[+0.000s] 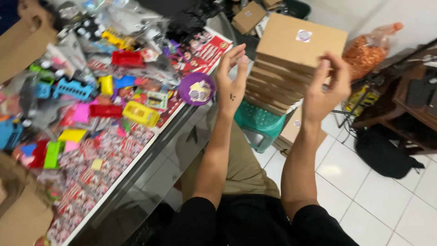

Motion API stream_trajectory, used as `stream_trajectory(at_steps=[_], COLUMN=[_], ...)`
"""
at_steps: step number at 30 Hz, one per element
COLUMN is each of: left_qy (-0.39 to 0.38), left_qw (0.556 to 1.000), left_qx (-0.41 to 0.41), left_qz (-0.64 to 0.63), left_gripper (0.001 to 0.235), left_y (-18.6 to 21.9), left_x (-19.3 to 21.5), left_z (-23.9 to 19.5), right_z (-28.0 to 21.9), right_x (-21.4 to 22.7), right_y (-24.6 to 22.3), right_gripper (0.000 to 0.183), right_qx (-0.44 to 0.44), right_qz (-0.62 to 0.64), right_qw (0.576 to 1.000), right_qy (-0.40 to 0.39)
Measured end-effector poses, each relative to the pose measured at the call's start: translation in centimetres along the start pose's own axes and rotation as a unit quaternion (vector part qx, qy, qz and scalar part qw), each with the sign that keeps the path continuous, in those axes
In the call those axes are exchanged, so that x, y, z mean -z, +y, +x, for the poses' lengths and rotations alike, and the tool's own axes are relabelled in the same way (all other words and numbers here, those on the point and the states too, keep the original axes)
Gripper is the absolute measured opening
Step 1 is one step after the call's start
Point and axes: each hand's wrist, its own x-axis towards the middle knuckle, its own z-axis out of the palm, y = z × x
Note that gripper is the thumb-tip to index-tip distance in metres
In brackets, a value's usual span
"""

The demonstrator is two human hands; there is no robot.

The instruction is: The person assembles flat cardboard boxes by folding the flaps and inserting tabs into slots to form the box structure. They repeat this process for multiple boxes, stacking the finished ones on a glass table.

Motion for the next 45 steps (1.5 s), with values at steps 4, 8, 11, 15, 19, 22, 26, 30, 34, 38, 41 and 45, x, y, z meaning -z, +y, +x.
stream_trajectory(at_steps=[4, 8, 11, 15, 19, 22, 26, 30, 34, 38, 41, 45], left_qy=[0.058, 0.104, 0.157, 0.237, 0.304, 0.390, 0.467, 0.495, 0.521, 0.574, 0.602, 0.632], left_qw=[0.998, 0.993, 0.983, 0.960, 0.921, 0.864, 0.854, 0.816, 0.780, 0.769, 0.773, 0.748], left_qx=[-0.035, -0.055, -0.088, -0.099, -0.108, -0.115, -0.139, -0.100, -0.056, -0.082, -0.136, -0.143], left_qz=[0.010, -0.007, 0.043, 0.113, 0.218, 0.298, 0.182, 0.280, 0.341, 0.269, 0.148, 0.143], left_gripper=[0.026, 0.024, 0.025, 0.026, 0.024, 0.025, 0.030, 0.041, 0.042, 0.053, 0.066, 0.065], left_y=[0.6, 4.4, 7.2, 9.1, 12.5, 15.4, 15.6, 12.5, 10.3, 5.4, 2.8, 3.8], left_x=[4.2, 10.0, 15.3, 23.0, 30.3, 35.0, 40.3, 43.5, 46.1, 51.9, 55.2, 53.1], left_z=[-1.6, -2.9, -4.2, -7.2, -11.4, -14.7, -18.0, -20.6, -21.0, -19.8, -19.1, -18.4], right_z=[-3.8, -7.5, -10.0, -13.4, -14.7, -16.1, -19.8, -29.7, -35.1, -39.5, -40.2, -41.4], right_x=[-3.6, -7.5, -9.9, -13.4, -15.2, -17.3, -21.1, -29.4, -32.4, -34.9, -35.5, -37.3], right_y=[-3.9, -9.4, -13.5, -18.0, -23.1, -26.7, -32.3, -33.8, -37.1, -39.2, -40.5, -40.8], right_gripper=[0.013, 0.014, 0.014, 0.020, 0.023, 0.021, 0.017, 0.045, 0.036, 0.030, 0.025, 0.016], right_qx=[-0.074, -0.159, -0.165, -0.123, -0.027, 0.025, 0.106, 0.307, 0.341, 0.351, 0.370, 0.361], right_qz=[0.170, 0.359, 0.424, 0.447, 0.466, 0.488, 0.539, 0.434, 0.447, 0.421, 0.385, 0.355], right_qw=[0.976, 0.887, 0.836, 0.773, 0.718, 0.702, 0.682, 0.635, 0.636, 0.662, 0.706, 0.746], right_qy=[-0.111, -0.244, -0.307, -0.433, -0.517, -0.518, -0.482, -0.561, -0.528, -0.511, -0.464, -0.433])
